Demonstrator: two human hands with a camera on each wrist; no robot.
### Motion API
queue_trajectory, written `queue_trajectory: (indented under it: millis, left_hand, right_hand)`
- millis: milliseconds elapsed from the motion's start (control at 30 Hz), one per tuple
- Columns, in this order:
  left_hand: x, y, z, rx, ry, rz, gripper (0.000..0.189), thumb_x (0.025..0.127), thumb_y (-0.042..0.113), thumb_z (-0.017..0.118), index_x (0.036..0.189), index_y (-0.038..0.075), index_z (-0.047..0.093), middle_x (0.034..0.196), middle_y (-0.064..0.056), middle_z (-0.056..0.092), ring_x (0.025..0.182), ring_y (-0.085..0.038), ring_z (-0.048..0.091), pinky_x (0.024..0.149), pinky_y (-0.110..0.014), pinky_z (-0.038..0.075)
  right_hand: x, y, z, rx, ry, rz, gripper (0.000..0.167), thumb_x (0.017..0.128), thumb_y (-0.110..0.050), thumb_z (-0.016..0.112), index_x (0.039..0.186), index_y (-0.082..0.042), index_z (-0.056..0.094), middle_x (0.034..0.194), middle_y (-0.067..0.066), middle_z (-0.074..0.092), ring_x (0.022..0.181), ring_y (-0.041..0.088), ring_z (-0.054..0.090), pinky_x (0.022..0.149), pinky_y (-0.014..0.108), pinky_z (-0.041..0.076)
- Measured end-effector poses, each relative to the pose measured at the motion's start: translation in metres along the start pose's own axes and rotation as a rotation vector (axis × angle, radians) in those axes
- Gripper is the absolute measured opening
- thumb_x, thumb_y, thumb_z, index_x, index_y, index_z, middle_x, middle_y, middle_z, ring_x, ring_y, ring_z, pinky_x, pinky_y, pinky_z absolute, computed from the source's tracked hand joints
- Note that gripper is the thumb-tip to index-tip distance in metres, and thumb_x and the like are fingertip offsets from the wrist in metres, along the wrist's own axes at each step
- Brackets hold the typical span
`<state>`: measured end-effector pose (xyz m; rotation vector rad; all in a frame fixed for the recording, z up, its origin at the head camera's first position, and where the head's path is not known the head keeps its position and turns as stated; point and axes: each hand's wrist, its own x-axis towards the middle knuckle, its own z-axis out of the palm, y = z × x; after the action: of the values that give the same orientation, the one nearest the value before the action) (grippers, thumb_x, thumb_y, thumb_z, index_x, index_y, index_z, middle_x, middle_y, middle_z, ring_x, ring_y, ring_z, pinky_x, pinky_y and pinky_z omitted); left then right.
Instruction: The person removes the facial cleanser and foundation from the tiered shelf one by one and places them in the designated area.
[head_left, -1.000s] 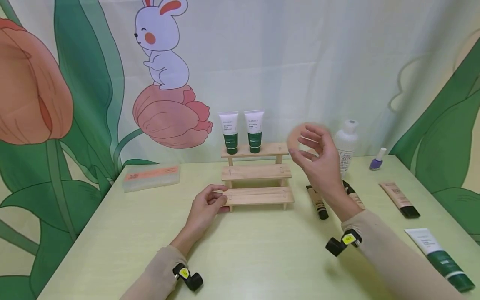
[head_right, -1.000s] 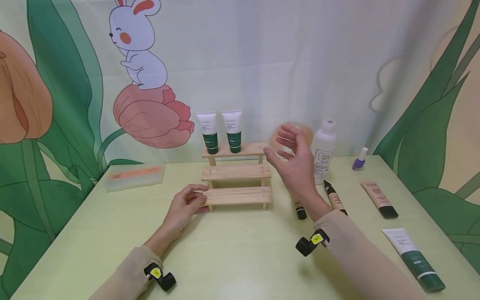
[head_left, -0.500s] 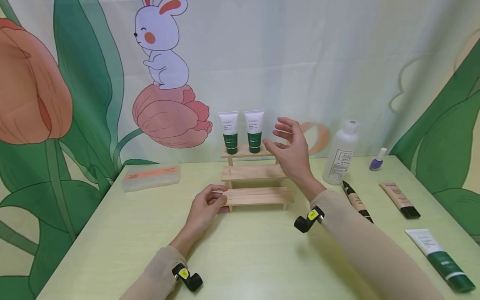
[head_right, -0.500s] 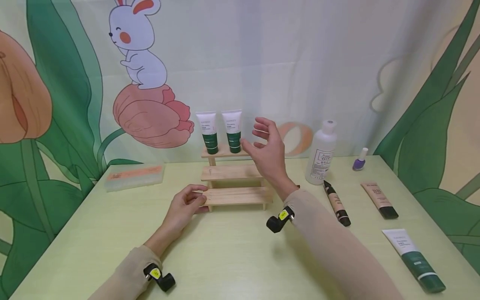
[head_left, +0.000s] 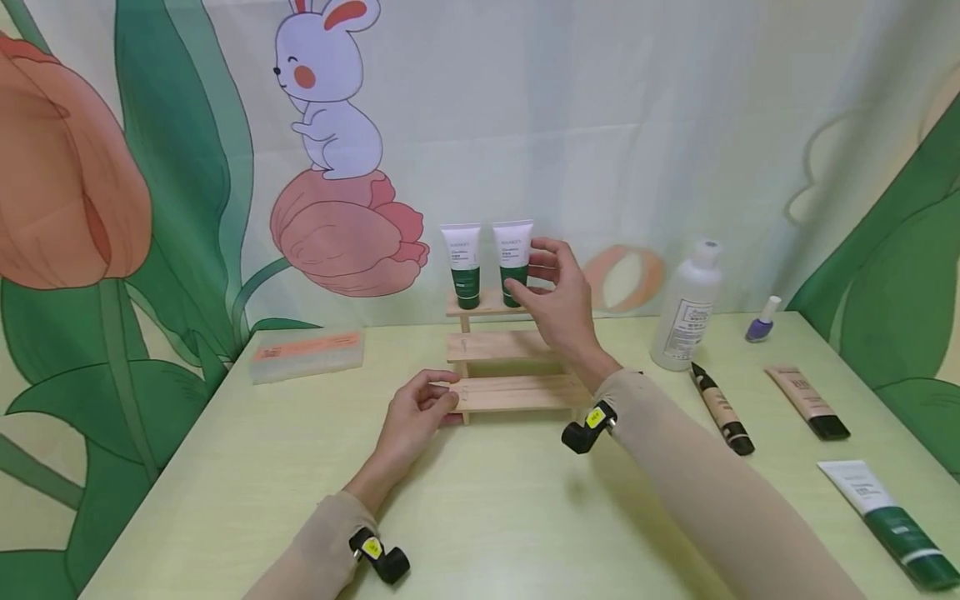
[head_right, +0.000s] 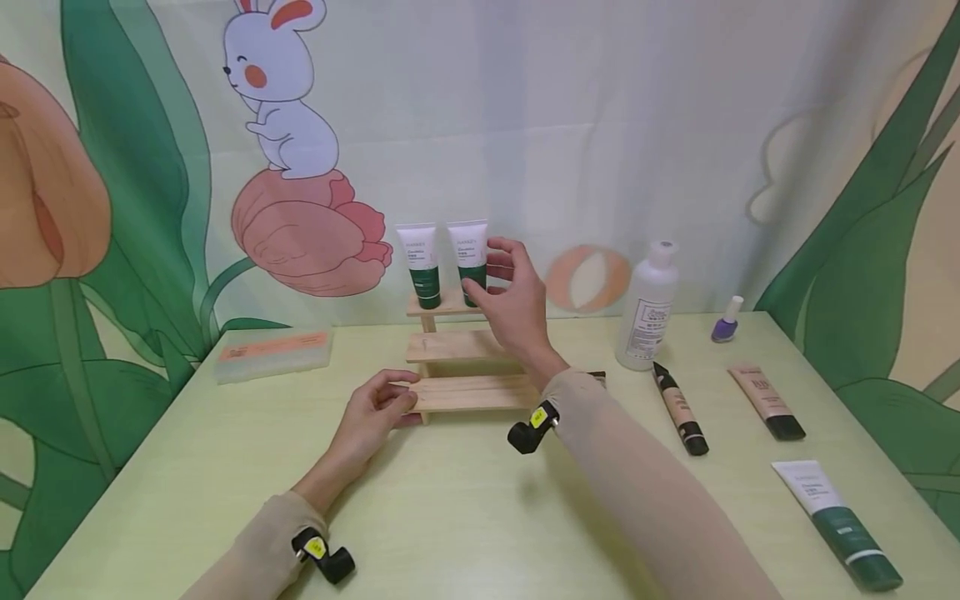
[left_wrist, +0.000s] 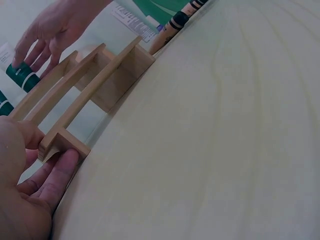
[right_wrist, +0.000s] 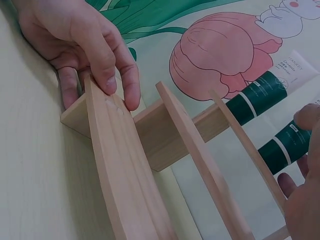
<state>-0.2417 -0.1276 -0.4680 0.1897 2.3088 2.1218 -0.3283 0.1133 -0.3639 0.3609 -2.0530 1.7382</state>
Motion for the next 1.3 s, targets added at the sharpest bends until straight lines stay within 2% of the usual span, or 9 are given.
queue_trajectory:
  millis: [367, 867, 1100, 1300]
  left_hand:
    - [0.003, -0.002, 0.003, -0.008, 0.002, 0.006, 0.026, 0.108, 0.002, 0.069, 0.133, 0.006, 0.073, 0.11, -0.017, 0.073, 0.096, -0.021, 0.076, 0.087, -0.037, 0.072]
    - [0.002, 0.0, 0.003, -0.014, -0.007, 0.009, 0.026, 0.108, 0.002, 0.07, 0.133, 0.004, 0.073, 0.11, -0.018, 0.073, 0.097, -0.021, 0.074, 0.089, -0.039, 0.072]
    - [0.001, 0.0, 0.002, -0.009, -0.004, 0.001, 0.026, 0.108, 0.002, 0.07, 0.134, 0.004, 0.073, 0.112, -0.018, 0.073, 0.098, -0.021, 0.074, 0.09, -0.04, 0.072]
    - [0.001, -0.001, 0.0, -0.003, 0.001, 0.001, 0.027, 0.108, 0.002, 0.07, 0.134, 0.005, 0.073, 0.112, -0.017, 0.073, 0.098, -0.021, 0.075, 0.09, -0.04, 0.072]
  right_hand:
    - [0.002, 0.001, 0.001, -0.039, 0.015, 0.001, 0.06, 0.098, -0.011, 0.087, 0.15, -0.015, 0.057, 0.135, 0.01, 0.073, 0.119, 0.025, 0.071, 0.105, 0.045, 0.066]
    - [0.002, -0.001, 0.003, -0.064, 0.042, -0.013, 0.056, 0.101, -0.011, 0.084, 0.148, -0.014, 0.055, 0.134, 0.01, 0.071, 0.117, 0.024, 0.07, 0.104, 0.045, 0.066]
    - [0.001, -0.012, -0.008, -0.035, 0.062, -0.044, 0.056, 0.1, -0.011, 0.085, 0.148, -0.012, 0.056, 0.134, 0.011, 0.072, 0.116, 0.025, 0.071, 0.101, 0.041, 0.066]
    - [-0.003, -0.024, -0.024, -0.001, 0.066, -0.071, 0.057, 0.098, -0.008, 0.085, 0.147, -0.008, 0.055, 0.129, 0.012, 0.07, 0.111, 0.024, 0.071, 0.09, 0.028, 0.065]
